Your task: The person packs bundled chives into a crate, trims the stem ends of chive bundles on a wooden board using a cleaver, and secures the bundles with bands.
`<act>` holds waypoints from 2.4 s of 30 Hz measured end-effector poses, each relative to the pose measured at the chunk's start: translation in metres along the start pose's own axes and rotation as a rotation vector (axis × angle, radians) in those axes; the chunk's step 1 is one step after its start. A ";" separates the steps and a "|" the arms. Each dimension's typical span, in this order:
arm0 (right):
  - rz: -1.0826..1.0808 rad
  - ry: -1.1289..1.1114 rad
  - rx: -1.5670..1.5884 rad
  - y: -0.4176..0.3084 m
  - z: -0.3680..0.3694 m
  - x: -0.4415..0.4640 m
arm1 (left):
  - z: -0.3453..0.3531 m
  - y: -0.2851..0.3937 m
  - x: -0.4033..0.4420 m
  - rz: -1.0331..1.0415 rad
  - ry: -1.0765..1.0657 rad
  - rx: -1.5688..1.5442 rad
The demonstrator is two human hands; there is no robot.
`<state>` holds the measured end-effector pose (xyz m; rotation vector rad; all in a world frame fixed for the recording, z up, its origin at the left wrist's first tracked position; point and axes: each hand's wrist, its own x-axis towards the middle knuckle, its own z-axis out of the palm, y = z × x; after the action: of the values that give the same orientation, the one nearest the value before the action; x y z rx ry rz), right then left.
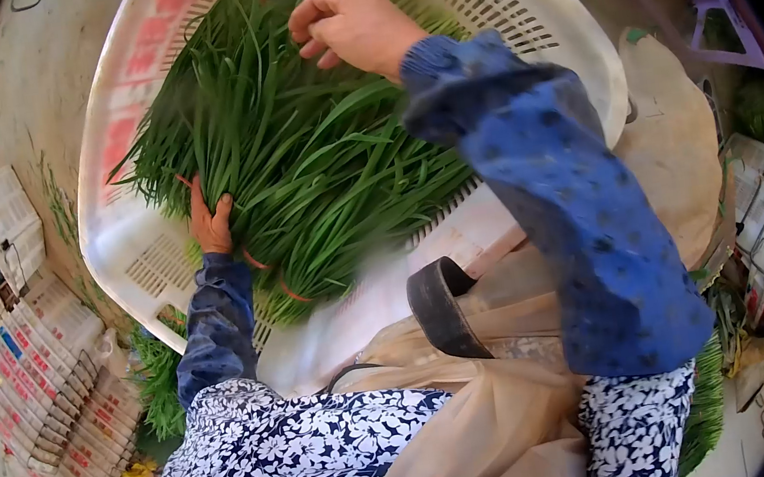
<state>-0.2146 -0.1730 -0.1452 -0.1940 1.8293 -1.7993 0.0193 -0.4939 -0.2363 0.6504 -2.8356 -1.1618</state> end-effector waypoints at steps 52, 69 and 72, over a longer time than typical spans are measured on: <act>0.433 0.186 0.064 0.034 0.030 0.008 | 0.011 0.003 -0.008 0.039 0.089 0.243; -0.368 0.523 -1.548 -0.095 -0.255 -0.112 | 0.015 0.143 0.047 0.509 0.174 0.375; -0.357 0.151 -1.110 -0.089 -0.134 -0.071 | 0.069 0.146 0.064 0.522 0.029 0.236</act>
<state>-0.2447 -0.0301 -0.0481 -0.8432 2.8517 -0.7796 -0.1044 -0.3786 -0.1971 -0.0840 -2.8712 -0.7330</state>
